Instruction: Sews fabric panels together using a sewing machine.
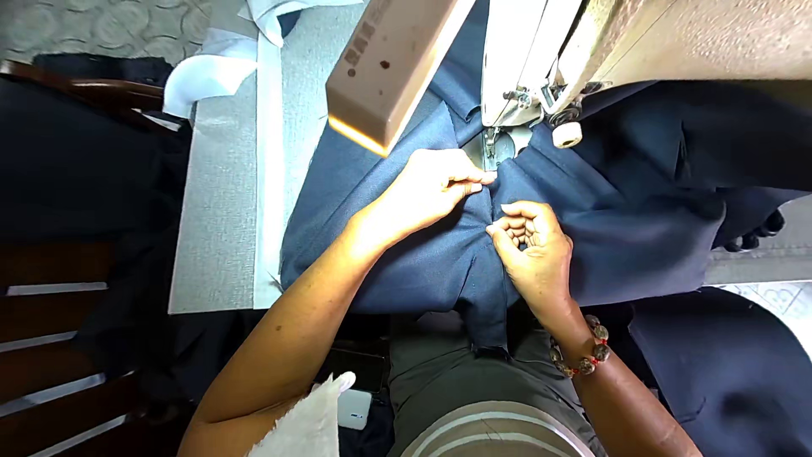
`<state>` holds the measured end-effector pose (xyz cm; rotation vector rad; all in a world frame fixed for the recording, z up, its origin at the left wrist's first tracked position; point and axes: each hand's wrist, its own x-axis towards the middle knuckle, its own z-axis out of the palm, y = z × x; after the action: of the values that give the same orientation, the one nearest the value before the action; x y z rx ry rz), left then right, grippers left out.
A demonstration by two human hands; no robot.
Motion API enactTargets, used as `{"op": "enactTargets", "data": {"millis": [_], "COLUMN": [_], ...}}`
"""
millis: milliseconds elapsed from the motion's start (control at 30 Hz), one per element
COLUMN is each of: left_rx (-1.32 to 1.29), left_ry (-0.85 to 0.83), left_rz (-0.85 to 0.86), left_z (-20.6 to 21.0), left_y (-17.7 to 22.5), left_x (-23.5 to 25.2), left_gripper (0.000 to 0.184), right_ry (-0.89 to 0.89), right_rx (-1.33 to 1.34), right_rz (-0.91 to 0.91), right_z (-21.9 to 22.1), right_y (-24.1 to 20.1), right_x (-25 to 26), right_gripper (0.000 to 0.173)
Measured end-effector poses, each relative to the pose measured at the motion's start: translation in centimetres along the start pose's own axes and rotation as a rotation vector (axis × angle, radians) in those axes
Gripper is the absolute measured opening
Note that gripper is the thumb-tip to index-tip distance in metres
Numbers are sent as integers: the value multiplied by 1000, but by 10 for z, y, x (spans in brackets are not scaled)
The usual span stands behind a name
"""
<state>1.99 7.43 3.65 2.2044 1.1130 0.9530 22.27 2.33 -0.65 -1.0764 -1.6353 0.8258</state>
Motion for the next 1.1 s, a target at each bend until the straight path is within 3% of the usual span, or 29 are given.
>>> {"op": "enactTargets", "data": {"millis": [233, 533, 667, 733, 800, 900, 1100], "left_rx": [66, -159, -16, 58, 61, 27, -21], "left_ry": [13, -16, -37, 1, 97, 206, 261], "left_rz": [103, 15, 30, 27, 6, -53, -105], "left_z": [5, 3, 8, 13, 18, 27, 44], "left_y": [-5, -3, 2, 5, 1, -5, -12], "left_x": [5, 10, 9, 6, 2, -5, -1], "left_gripper": [17, 9, 6, 7, 6, 8, 12], "right_ry": [14, 16, 7, -66, -144, -232, -212], "right_rx": [3, 34, 30, -25, -166, -419, -535], "right_rz": [-4, -14, -11, -24, -142, -299, -211], "right_z": [0, -1, 0, -7, -22, -38, -26], "right_y": [1, 2, 1, -2, -4, 6, 14], "right_x": [-2, -1, -1, 2, 11, 18, 5], "right_gripper": [28, 27, 28, 24, 17, 19, 24]}}
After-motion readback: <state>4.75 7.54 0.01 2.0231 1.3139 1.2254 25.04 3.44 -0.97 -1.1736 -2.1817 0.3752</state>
